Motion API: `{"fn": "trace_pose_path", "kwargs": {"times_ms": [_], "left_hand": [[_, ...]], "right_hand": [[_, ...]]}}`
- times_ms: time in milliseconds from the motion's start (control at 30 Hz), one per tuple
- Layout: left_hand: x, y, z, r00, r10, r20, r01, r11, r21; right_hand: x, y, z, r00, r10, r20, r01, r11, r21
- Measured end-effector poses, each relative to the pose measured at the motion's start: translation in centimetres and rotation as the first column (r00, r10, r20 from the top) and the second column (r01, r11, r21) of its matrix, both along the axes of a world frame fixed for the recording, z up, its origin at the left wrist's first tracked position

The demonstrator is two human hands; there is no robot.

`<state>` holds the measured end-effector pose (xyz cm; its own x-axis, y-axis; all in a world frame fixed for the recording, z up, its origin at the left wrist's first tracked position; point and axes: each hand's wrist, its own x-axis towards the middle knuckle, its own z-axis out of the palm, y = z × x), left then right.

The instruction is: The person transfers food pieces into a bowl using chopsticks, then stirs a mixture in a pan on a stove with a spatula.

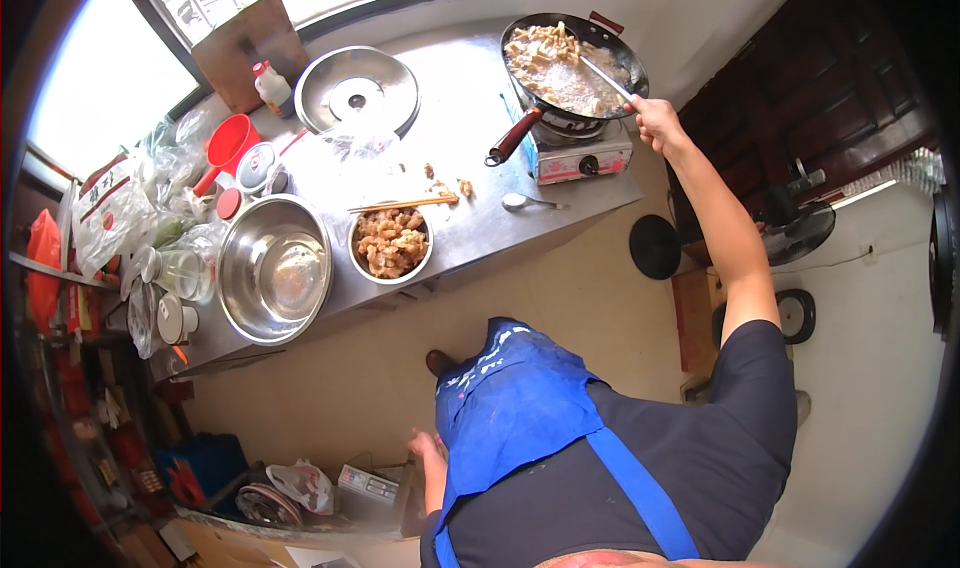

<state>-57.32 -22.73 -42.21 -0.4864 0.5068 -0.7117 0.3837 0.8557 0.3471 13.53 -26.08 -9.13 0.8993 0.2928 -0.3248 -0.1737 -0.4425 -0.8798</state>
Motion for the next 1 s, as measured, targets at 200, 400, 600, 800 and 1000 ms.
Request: {"fn": "trace_pose_path", "kwargs": {"times_ms": [200,400,600,800,1000], "left_hand": [[-2.6,0.7,-4.4,0.994,0.058,0.093,-0.059,0.998,0.01],[-4.9,1.9,-8.0,0.988,0.017,0.153,-0.015,1.0,-0.014],[-5.4,3.2,-9.7,0.988,-0.005,0.153,0.015,0.998,-0.068],[-6.6,4.6,-11.8,0.983,-0.091,0.158,0.097,0.995,-0.027],[-4.7,6.6,-11.8,0.983,-0.024,0.179,-0.007,0.985,0.171]], "right_hand": [[-4.8,0.0,0.6,0.912,0.129,0.39,-0.031,0.968,-0.247],[-6.8,-2.5,1.4,0.797,0.231,0.558,0.018,0.914,-0.404],[-8.7,-4.8,3.5,0.815,0.197,0.545,0.021,0.93,-0.368],[-11.7,-6.2,7.4,0.631,0.342,0.696,0.035,0.884,-0.466],[-12.6,-7.5,10.7,0.677,0.42,0.605,-0.057,0.849,-0.525]]}}
